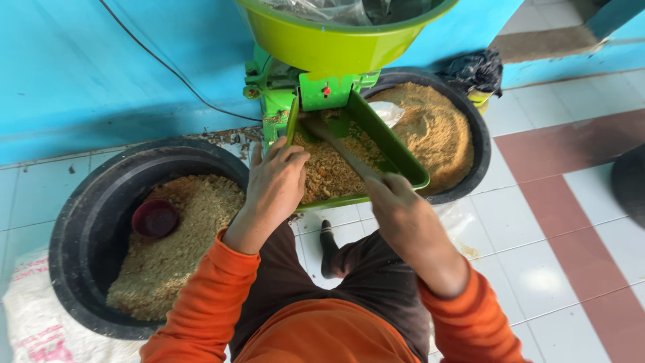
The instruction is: The person sits on the floor operating a green electric grinding machine, pushing roasted peanuts from the discharge tray into the machine hopper with a wooden paddle so the ground powder collects in a large basin. At the end they scoop the finished ground peanut powder from the basin using a black bowl.
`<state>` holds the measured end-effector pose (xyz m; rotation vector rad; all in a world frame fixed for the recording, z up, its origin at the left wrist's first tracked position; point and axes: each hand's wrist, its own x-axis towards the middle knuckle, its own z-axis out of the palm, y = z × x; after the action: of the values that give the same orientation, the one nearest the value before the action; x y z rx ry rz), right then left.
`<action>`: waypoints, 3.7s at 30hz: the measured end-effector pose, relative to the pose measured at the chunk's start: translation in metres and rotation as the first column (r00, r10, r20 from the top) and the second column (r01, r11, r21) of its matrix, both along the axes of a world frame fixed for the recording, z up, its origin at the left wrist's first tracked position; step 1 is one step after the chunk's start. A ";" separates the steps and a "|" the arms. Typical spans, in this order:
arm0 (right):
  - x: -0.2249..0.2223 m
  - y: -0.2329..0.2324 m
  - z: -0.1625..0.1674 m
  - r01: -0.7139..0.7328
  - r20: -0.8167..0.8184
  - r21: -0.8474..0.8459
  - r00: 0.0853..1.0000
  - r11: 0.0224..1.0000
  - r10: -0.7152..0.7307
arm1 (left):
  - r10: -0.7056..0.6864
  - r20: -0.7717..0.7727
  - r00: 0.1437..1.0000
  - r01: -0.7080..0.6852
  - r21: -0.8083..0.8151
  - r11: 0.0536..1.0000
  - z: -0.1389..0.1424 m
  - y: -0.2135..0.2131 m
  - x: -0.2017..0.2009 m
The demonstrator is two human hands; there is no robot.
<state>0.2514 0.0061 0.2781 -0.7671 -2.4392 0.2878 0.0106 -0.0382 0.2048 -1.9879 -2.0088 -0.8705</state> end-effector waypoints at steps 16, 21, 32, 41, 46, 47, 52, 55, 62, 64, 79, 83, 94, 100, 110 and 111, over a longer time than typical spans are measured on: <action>-0.011 0.021 0.019 0.001 -0.252 -0.387 0.962 0.922 -0.107 | -0.216 0.035 0.976 0.217 -0.260 0.941 -0.012 0.031 -0.019; 0.056 -0.022 0.070 0.209 0.058 0.127 0.974 0.970 -0.218 | -0.282 -0.200 0.938 0.198 -0.357 0.913 -0.021 0.063 -0.030; -0.015 0.034 -0.004 0.096 0.024 0.107 0.995 0.990 -0.099 | -0.300 -0.150 0.942 0.202 -0.460 0.864 -0.015 0.073 -0.032; -0.007 0.018 0.013 0.183 0.004 0.058 0.983 0.982 -0.183 | -0.296 -0.077 0.952 0.232 -0.448 0.864 -0.015 0.074 -0.032; -0.019 0.014 0.012 0.133 -0.012 0.127 0.991 0.983 -0.132 | -0.315 -0.036 0.949 0.267 -0.443 0.856 -0.007 0.071 -0.031; -0.022 0.019 0.010 0.102 0.119 0.264 0.983 0.959 -0.138 | -0.307 -0.022 0.951 0.268 -0.433 0.861 -0.006 0.071 -0.031; 0.007 0.014 0.017 0.217 -0.037 0.068 0.976 0.974 -0.214 | -0.262 0.071 0.962 0.262 -0.498 0.827 -0.005 0.066 -0.031; 0.046 -0.007 0.035 0.277 -0.088 0.047 0.958 0.960 -0.272 | -0.283 0.133 0.950 0.310 -0.270 0.912 -0.004 0.062 -0.028; 0.105 -0.032 0.057 0.478 -0.228 -0.234 0.820 0.847 -0.525 | -0.301 -0.358 0.884 0.234 -0.217 0.948 0.000 0.096 -0.021; 0.121 -0.034 0.052 0.509 -0.242 -0.341 0.765 0.790 -0.597 | -0.348 -0.323 0.880 0.160 -0.489 0.857 -0.006 0.121 -0.018; 0.229 -0.026 0.001 0.438 -0.391 -0.423 0.702 0.793 -0.596 | -0.501 0.280 0.819 0.572 -0.478 0.667 -0.026 0.171 0.014; 0.227 -0.027 0.001 0.453 -0.361 -0.348 0.743 0.821 -0.563 | -0.361 0.241 0.901 0.433 -0.443 0.785 -0.038 0.193 0.028; 0.250 -0.038 -0.013 0.424 -0.412 -0.375 0.720 0.825 -0.558 | -0.602 0.286 0.746 0.649 -0.515 0.560 -0.041 0.147 0.049; 0.242 -0.033 -0.023 0.411 -0.351 -0.383 0.764 0.827 -0.542 | -0.245 -0.053 0.968 0.084 -0.852 0.516 -0.007 0.115 0.005; 0.183 -0.027 -0.024 0.351 -0.341 -0.335 0.820 0.874 -0.460 | -0.505 -0.247 0.827 0.174 -0.742 0.648 0.028 0.049 -0.013; 0.178 -0.028 -0.021 0.348 -0.327 -0.318 0.833 0.882 -0.446 | -0.510 -0.239 0.826 0.187 -0.737 0.649 0.033 0.046 -0.019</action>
<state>0.4294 -0.0216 0.2567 -1.1831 -1.8298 0.5296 -0.0081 0.0079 0.2378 -2.7146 -1.8233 0.3945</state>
